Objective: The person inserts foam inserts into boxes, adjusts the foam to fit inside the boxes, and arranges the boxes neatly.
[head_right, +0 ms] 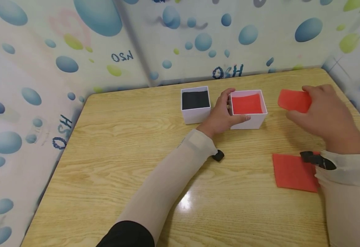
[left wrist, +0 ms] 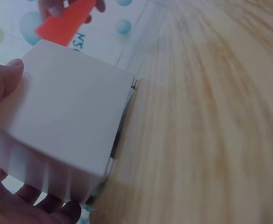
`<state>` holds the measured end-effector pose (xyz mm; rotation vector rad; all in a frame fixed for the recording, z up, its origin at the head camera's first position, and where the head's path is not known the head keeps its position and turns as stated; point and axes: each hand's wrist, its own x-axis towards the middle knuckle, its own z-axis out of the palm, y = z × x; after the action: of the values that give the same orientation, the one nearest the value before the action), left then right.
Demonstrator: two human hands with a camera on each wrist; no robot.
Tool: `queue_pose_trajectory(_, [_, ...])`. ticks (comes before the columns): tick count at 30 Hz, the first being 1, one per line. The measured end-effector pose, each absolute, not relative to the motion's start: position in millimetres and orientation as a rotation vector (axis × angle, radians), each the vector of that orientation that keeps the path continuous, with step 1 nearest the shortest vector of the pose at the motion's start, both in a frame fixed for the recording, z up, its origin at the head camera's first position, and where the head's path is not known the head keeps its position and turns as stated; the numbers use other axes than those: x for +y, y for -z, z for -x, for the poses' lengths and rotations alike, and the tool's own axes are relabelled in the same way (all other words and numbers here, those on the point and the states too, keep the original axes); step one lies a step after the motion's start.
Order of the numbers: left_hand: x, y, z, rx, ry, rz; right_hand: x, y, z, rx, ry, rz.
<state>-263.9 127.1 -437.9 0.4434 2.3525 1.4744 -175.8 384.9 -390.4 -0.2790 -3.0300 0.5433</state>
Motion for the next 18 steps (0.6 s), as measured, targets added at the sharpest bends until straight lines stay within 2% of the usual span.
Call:
queue_pose_trajectory(9, [126.4, 437.8, 263.5, 2.332, -1.500, -0.459, 342.0, 383.7, 174.6, -2.937, -0.720, 0.048])
queue_pose_trajectory(18, [125.7, 436.6, 262.1, 2.339, -1.493, -0.479, 323.9, 387.2, 177.2, -2.895, -0.716, -0.076])
